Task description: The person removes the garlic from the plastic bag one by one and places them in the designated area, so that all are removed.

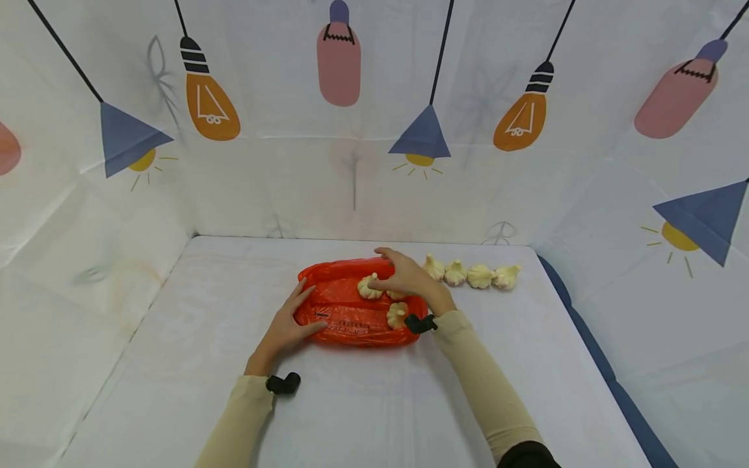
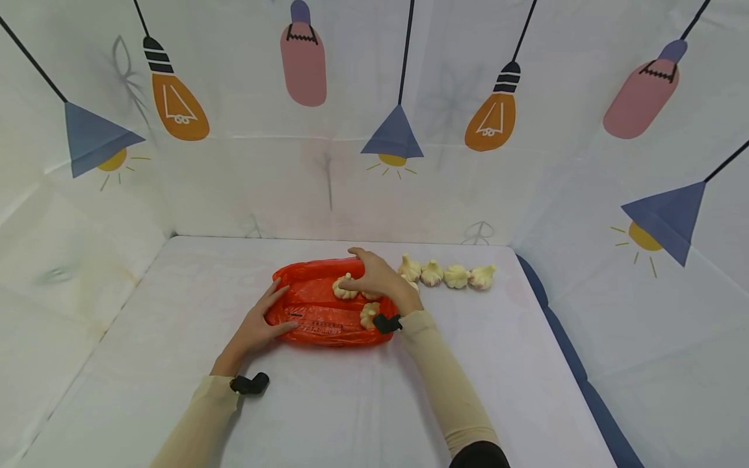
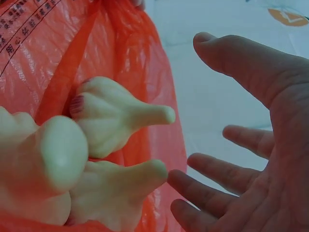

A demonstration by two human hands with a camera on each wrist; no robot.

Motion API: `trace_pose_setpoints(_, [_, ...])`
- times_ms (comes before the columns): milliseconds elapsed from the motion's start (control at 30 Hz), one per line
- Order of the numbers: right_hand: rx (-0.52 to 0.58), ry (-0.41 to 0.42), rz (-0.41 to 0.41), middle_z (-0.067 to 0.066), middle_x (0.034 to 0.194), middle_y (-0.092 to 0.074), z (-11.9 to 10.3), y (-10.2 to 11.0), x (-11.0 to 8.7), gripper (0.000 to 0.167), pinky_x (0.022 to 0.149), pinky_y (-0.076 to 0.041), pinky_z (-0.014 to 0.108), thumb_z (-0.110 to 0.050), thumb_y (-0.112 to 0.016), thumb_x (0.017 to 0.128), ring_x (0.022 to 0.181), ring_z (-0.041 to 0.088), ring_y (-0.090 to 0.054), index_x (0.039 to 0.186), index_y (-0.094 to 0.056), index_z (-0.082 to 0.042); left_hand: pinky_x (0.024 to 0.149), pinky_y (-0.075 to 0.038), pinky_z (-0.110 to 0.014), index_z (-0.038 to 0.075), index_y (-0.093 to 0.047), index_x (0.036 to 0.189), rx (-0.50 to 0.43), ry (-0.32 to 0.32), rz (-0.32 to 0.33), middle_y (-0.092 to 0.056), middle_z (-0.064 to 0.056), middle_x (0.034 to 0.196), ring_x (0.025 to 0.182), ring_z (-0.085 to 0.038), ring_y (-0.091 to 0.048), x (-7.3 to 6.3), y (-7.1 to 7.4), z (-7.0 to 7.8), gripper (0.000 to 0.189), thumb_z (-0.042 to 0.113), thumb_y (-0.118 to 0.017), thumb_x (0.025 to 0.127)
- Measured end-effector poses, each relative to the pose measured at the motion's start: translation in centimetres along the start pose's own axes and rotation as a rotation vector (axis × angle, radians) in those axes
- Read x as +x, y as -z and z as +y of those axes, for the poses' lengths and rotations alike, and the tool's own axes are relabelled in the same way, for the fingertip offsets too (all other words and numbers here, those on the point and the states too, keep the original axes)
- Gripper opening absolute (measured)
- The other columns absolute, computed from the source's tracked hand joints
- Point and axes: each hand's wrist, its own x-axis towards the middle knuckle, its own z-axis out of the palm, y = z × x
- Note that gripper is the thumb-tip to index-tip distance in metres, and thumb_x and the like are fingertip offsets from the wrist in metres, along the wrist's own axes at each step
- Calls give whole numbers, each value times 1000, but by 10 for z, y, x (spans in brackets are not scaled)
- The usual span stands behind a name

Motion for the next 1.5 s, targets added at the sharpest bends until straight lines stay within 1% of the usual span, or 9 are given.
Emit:
trace_pose_setpoints(133, [-7,4,-13,13,158,-46,3,-3,3,84,114,-44,53,-38,-79,90,142,33,-48,159,-38,-17,123,-21,-67,19,-37,161,-4,11,-1,-13,-1,174,160,-38,-13,0,0,1,93,40,-85,84])
trace_pose_setpoints(300, [-51,-1,-20,13,151,-53,6,-7,6,76,111,-48,51,-34,-79,91,132,32,-55,154,-45,-12,122,-22,-67,17,-37,161,4,10,-4,-13,-4,174,159,-40,-13,0,0,1,92,37,-85,84])
trace_pose_setpoints(500, [-59,-13,-47,13,147,-56,6,-13,9,72,108,-49,49,-30,-79,91,129,31,-57,153,-47,-11,122,-21,-69,15,-37,161,8,10,-5,-13,-7,174,159,-41,-13,-1,1,1,92,36,-84,85])
trace_pose_setpoints(800, [-57,51,-74,14,138,-62,3,-19,11,73,101,-53,44,-29,-81,90,112,25,-61,151,-49,-7,122,-20,-68,18,-37,161,-4,22,-3,-12,-5,174,159,-40,-12,-1,-1,-1,93,39,-84,84])
trace_pose_setpoints(900, [-66,63,-91,15,135,-63,-2,-20,12,73,99,-55,44,-29,-81,89,112,25,-63,150,-49,-5,122,-20,-69,18,-37,161,-9,27,-3,-13,-5,174,159,-40,-12,-1,-1,-1,93,39,-85,84])
trace_pose_setpoints(1100, [-55,73,-142,14,138,-61,-9,-23,14,73,100,-55,44,-31,-80,91,114,25,-62,152,-47,-6,122,-20,-68,17,-37,161,-3,12,-1,-13,-5,174,159,-41,-13,-1,0,-1,93,39,-84,84])
trace_pose_setpoints(1300, [-106,105,-163,10,133,-63,-11,-26,20,71,100,-55,39,-28,-80,90,116,22,-61,150,-49,-6,123,-20,-67,18,-37,161,-4,4,4,-13,-2,174,160,-39,-13,-1,0,1,94,39,-85,84])
trace_pose_setpoints(1433, [-132,100,-167,11,135,-62,-12,-26,23,71,101,-54,40,-25,-81,90,116,22,-60,151,-49,-5,123,-20,-67,19,-37,161,-5,13,0,-13,-1,174,160,-38,-12,0,0,2,94,40,-85,84])
trace_pose_setpoints(1500, [-136,101,-162,13,140,-61,-14,-25,23,72,104,-53,43,-25,-80,91,120,25,-60,152,-47,-5,123,-20,-67,20,-36,161,-4,18,-3,-13,-1,174,160,-38,-12,0,0,3,94,40,-85,83])
